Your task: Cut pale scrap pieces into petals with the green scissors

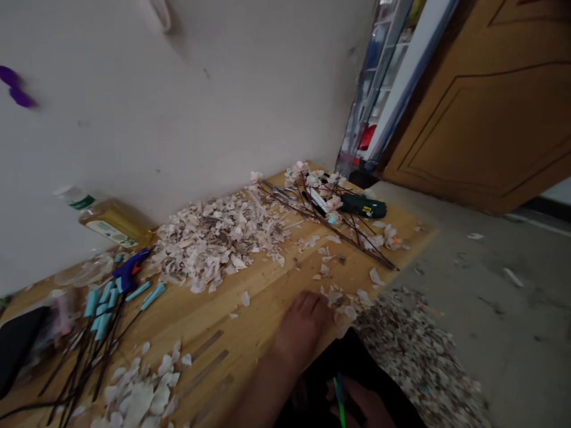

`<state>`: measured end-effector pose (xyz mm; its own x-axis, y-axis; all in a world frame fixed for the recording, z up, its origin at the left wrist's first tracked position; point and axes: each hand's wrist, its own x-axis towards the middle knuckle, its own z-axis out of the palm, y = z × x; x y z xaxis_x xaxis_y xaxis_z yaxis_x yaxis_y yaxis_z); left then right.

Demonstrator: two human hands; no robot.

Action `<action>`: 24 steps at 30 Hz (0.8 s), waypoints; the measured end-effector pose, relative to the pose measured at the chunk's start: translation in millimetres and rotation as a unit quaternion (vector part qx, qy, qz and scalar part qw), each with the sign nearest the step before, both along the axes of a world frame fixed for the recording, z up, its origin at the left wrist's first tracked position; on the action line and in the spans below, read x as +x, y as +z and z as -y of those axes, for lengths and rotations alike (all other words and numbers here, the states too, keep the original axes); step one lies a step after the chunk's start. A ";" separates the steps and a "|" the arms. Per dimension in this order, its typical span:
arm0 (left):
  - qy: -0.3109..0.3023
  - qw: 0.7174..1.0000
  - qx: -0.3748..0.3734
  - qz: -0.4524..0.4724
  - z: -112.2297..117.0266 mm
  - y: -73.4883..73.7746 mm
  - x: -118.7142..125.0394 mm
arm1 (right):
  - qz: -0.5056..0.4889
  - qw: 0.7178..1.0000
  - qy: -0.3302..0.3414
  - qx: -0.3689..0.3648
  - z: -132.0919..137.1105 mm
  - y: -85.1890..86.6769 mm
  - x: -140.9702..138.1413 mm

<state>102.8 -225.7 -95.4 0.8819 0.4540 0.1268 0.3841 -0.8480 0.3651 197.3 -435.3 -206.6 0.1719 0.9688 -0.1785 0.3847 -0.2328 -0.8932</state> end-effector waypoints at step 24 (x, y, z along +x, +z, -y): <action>-0.159 0.986 -0.009 0.052 31.6 9.3 74.6 | -0.009 0.991 0.103 0.089 -26.6 -5.2 -15.0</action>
<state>177.4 -257.3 -86.2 0.9625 0.1593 0.2195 0.0589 -0.9127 0.4044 182.3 -408.6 -211.8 -0.0335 0.9994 -0.0038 0.3922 0.0097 -0.9198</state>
